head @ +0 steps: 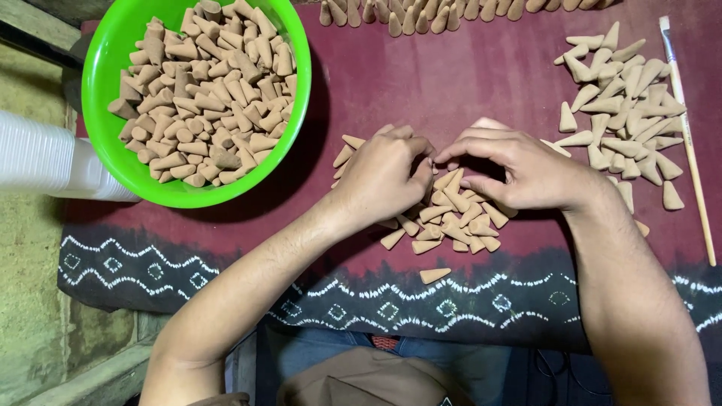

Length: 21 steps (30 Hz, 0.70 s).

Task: Sorting and arranging small incense cones by size from a pile into organized rows on a table.

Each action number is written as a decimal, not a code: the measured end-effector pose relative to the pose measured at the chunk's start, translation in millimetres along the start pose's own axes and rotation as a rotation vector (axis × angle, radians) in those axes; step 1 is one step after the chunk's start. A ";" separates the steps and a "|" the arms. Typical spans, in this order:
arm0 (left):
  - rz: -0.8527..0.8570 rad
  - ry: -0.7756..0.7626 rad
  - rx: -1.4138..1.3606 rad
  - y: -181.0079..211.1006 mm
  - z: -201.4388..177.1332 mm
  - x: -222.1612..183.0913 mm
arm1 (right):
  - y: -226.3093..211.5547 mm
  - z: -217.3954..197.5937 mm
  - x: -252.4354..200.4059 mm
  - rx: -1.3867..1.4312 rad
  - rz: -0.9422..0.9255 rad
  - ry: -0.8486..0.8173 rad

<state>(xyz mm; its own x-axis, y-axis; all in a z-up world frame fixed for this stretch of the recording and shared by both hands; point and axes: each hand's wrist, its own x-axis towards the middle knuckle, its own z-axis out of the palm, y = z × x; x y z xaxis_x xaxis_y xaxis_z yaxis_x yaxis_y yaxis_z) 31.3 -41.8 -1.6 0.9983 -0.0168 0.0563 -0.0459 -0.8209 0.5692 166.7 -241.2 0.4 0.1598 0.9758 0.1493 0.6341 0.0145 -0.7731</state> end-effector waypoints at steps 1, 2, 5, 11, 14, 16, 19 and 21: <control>0.002 -0.001 0.000 1.4 -0.8 -0.5 | 1.2 -0.1 -0.4 0.000 0.001 0.002; 0.009 0.001 -0.031 3.0 -1.4 -1.9 | 2.1 0.4 -1.0 -0.002 0.006 -0.007; 0.033 0.003 -0.068 10.2 -6.0 -6.0 | 3.1 2.9 -2.4 0.001 0.020 -0.014; 0.056 -0.025 -0.126 12.4 -11.4 -5.0 | 3.9 8.4 -3.7 0.066 0.070 0.081; 0.029 -0.042 -0.142 11.8 -8.8 -0.2 | 2.1 9.3 -4.4 0.083 0.074 0.125; 0.004 -0.049 -0.134 11.5 -9.3 1.6 | -3.2 6.7 -2.8 0.069 0.068 0.129; -0.014 -0.015 -0.122 10.5 -10.1 0.7 | -9.7 3.3 -1.5 0.059 0.055 0.110; 0.003 -0.007 -0.119 6.4 -7.8 0.4 | -9.7 3.9 -1.8 0.049 0.043 0.092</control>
<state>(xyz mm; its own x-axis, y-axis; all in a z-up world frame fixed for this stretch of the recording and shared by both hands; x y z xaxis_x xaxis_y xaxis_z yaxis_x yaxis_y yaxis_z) 31.2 -42.6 8.5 0.9983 -0.0237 0.0525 -0.0526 -0.7475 0.6622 157.3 -242.2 5.2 0.2562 0.9517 0.1692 0.5881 -0.0146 -0.8087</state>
